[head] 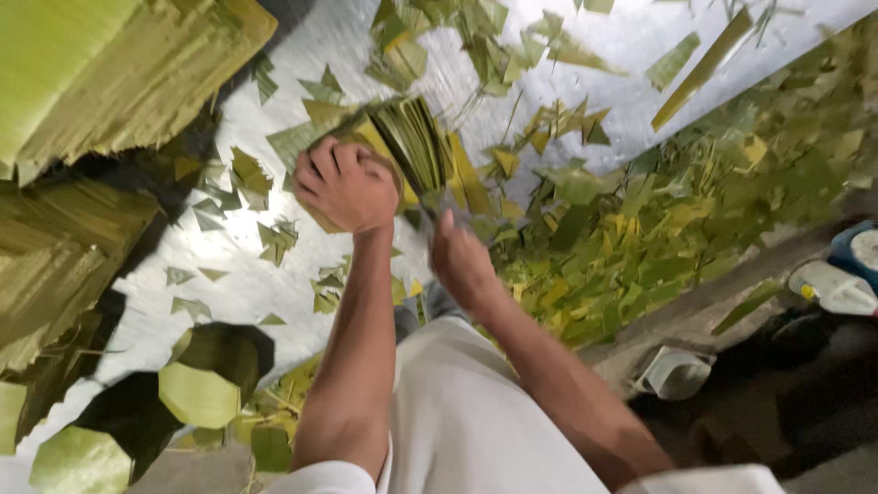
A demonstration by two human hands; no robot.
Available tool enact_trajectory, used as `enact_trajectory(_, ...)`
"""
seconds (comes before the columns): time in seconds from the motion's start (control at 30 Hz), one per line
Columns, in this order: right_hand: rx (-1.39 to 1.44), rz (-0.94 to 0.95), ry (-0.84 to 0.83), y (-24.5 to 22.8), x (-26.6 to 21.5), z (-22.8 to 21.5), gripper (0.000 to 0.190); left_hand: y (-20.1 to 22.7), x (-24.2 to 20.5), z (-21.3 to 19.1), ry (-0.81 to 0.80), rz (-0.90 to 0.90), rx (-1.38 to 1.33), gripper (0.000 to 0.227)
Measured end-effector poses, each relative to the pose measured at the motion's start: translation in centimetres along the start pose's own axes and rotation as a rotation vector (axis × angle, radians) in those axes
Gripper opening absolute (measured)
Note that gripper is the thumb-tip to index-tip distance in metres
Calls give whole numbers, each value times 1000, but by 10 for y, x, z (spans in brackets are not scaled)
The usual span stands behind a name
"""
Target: The person uses a knife to cut large green leaves on a metal table. They repeatedly align the leaves with a circular template and trim the edges to create uniform shapes, stacking the finished pieces.
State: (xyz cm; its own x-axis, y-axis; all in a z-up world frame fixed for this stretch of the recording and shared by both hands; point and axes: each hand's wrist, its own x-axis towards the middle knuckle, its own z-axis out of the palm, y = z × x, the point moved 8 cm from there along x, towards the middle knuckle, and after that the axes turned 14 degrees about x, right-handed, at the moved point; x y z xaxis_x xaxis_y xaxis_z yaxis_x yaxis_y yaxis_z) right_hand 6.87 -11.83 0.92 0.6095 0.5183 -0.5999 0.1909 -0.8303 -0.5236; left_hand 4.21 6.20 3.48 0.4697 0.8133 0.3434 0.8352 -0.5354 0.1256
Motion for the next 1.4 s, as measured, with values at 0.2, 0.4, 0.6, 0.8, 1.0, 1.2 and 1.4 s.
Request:
enact_trajectory(0.2,213,28,172,54,49,21,22,4,7,-10,75,1,-23,13)
enact_trajectory(0.4,334,121,523,177,38,-50,29,1,0,-16,21,-8,-24,10)
enact_trajectory(0.6,724,224,547,152,-29,-127,23,4,5,-15,15,-20,-19,17)
enact_trajectory(0.8,-19,-374,118,-24,10,-117,22,-2,8,-22,104,-103,-96,33)
enact_trajectory(1.0,-333,-436,-56,-70,39,-106,25,-14,2,-16,51,-164,-126,40)
enact_trajectory(1.2,-376,-505,-84,-74,44,-108,22,-12,-8,-11,36,-175,-165,34)
enact_trajectory(1.4,-534,-293,-211,-69,51,-101,25,-12,-9,-4,7,-166,-146,26)
